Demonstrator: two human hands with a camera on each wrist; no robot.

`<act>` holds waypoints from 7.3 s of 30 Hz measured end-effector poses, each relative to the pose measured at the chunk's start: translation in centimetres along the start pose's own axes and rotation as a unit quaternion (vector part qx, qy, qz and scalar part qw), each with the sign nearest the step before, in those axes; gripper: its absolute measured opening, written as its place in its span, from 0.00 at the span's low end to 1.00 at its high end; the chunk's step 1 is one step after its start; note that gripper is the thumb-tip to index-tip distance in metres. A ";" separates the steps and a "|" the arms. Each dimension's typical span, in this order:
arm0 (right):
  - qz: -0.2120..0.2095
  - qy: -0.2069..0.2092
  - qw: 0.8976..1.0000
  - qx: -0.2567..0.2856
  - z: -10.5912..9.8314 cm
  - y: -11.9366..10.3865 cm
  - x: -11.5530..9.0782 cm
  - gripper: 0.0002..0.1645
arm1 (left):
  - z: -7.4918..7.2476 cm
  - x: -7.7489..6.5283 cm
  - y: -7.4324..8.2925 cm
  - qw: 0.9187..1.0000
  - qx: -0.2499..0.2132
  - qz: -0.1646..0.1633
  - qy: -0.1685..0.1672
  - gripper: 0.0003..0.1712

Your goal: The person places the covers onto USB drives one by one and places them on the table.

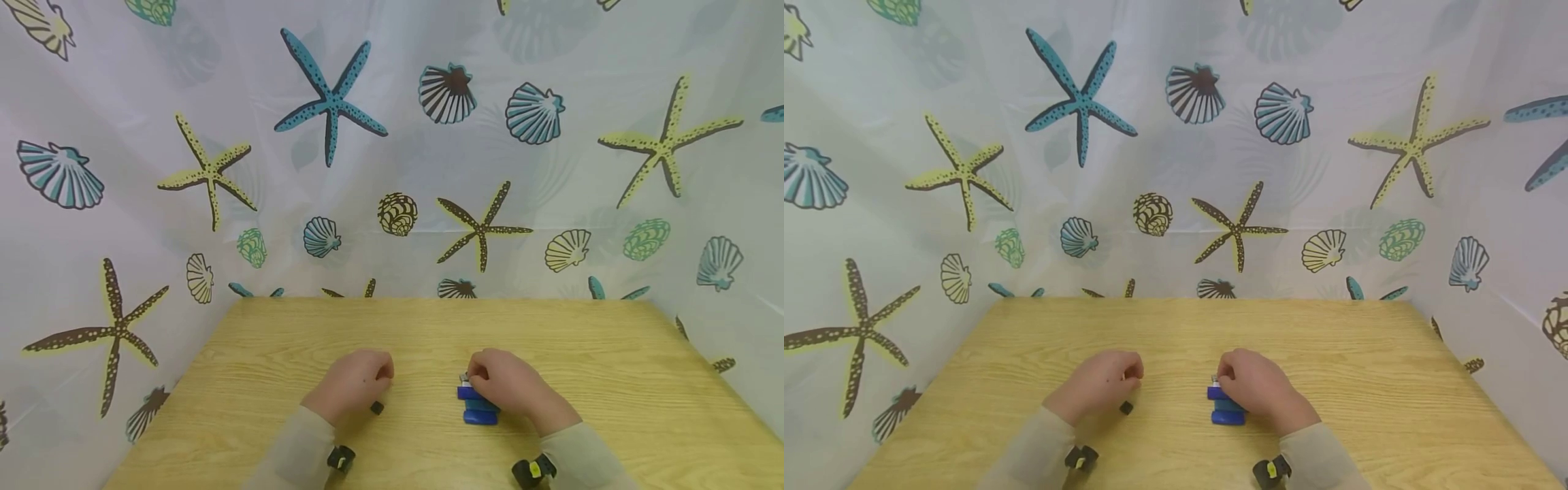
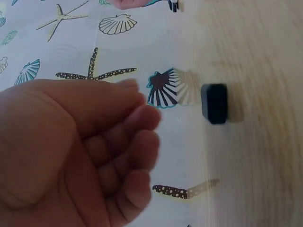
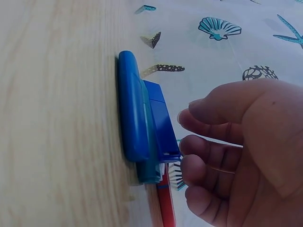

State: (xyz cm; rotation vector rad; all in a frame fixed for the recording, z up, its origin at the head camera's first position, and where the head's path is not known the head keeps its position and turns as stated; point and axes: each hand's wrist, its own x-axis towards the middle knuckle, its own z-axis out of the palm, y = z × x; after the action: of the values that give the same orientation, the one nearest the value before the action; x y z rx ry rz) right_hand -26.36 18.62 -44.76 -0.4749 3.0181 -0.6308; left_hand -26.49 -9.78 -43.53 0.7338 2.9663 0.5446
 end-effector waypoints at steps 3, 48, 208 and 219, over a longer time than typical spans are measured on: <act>0.003 0.000 1.000 0.006 -0.1 -0.1 0.0 0.07 | 0.0 -0.2 -0.4 1.000 0.018 -0.004 -0.023 0.07; 0.012 0.008 0.999 0.036 0.0 0.0 0.1 0.06 | 1.1 -0.7 -0.1 0.996 0.017 0.007 -0.088 0.08; -0.167 0.043 0.981 0.095 -0.3 -4.8 -1.0 0.08 | 0.7 0.5 3.7 0.990 -0.044 0.123 0.055 0.06; -0.182 0.045 0.979 0.084 0.0 -5.4 -1.1 0.08 | 0.6 0.3 3.4 0.986 -0.089 0.131 0.044 0.06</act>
State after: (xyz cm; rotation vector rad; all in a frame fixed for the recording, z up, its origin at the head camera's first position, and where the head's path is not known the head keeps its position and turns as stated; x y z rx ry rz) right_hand -23.76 14.24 -42.70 -1.0258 2.9427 -0.9386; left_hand -25.16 -6.69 -42.94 1.1136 2.8646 0.8653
